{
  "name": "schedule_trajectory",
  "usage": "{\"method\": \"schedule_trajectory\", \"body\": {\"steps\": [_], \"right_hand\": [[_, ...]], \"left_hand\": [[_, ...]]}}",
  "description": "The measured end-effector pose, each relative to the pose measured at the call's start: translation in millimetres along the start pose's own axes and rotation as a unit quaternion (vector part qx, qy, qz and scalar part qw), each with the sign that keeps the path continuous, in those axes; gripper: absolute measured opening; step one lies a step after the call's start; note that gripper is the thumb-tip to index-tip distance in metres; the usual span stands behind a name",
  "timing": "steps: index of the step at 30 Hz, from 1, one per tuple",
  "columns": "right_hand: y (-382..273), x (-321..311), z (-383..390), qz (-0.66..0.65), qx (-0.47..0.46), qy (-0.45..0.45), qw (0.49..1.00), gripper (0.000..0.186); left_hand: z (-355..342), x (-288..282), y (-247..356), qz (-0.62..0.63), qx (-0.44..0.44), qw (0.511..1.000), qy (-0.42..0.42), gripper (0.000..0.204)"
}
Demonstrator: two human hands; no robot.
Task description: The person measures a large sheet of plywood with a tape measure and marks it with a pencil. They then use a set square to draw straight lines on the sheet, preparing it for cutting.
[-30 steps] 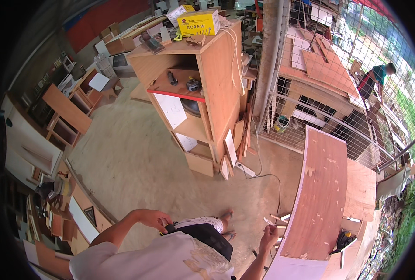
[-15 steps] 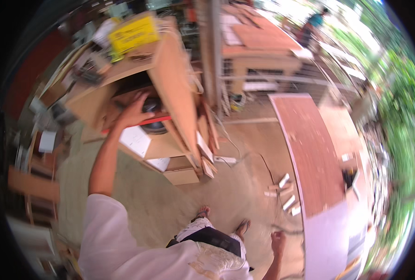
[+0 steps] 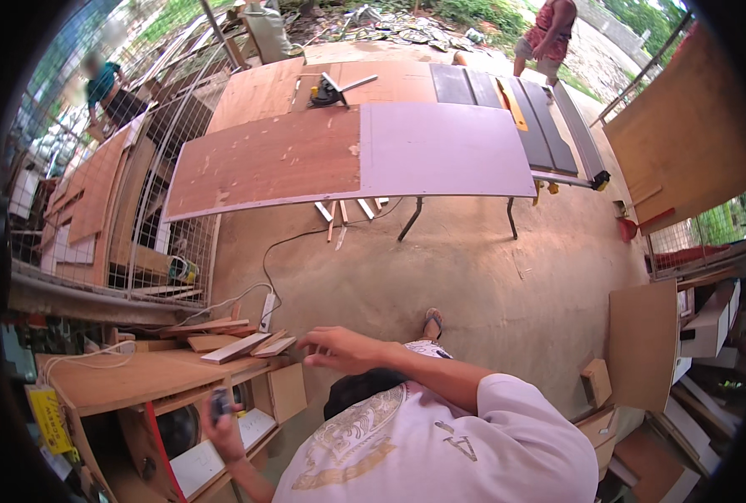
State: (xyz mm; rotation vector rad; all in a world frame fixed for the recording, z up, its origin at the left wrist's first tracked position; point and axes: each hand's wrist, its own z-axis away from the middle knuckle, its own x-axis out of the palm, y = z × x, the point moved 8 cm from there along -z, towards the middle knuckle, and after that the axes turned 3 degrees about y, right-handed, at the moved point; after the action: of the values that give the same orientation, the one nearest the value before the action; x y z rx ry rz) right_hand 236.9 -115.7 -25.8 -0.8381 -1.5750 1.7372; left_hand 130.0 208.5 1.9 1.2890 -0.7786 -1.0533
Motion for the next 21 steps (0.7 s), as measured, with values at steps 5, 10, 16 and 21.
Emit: {"method": "schedule_trajectory", "body": {"steps": [5, 10, 16, 21], "right_hand": [[11.3, -64.0, 27.5, 0.077, 0.017, 0.035, 0.996, 0.035], [37.6, -178.1, 122.7, -0.130, 0.075, 0.190, 0.970, 0.021], [86.9, -272.7, 197.9, -0.312, 0.083, 0.313, 0.893, 0.020], [124.9, -392.8, 272.8, -0.294, 0.074, 0.510, 0.805, 0.019]], "left_hand": [[1.6, 253.5, 20.0, -0.072, 0.022, 0.959, -0.271, 0.057], [15.4, 405.6, 46.1, -0.209, 0.099, 0.876, -0.423, 0.051], [33.2, 550.9, 28.4, -0.258, 0.103, 0.814, -0.510, 0.044], [-2.9, 589.9, 12.2, -0.327, 0.030, 0.808, -0.489, 0.039]]}}
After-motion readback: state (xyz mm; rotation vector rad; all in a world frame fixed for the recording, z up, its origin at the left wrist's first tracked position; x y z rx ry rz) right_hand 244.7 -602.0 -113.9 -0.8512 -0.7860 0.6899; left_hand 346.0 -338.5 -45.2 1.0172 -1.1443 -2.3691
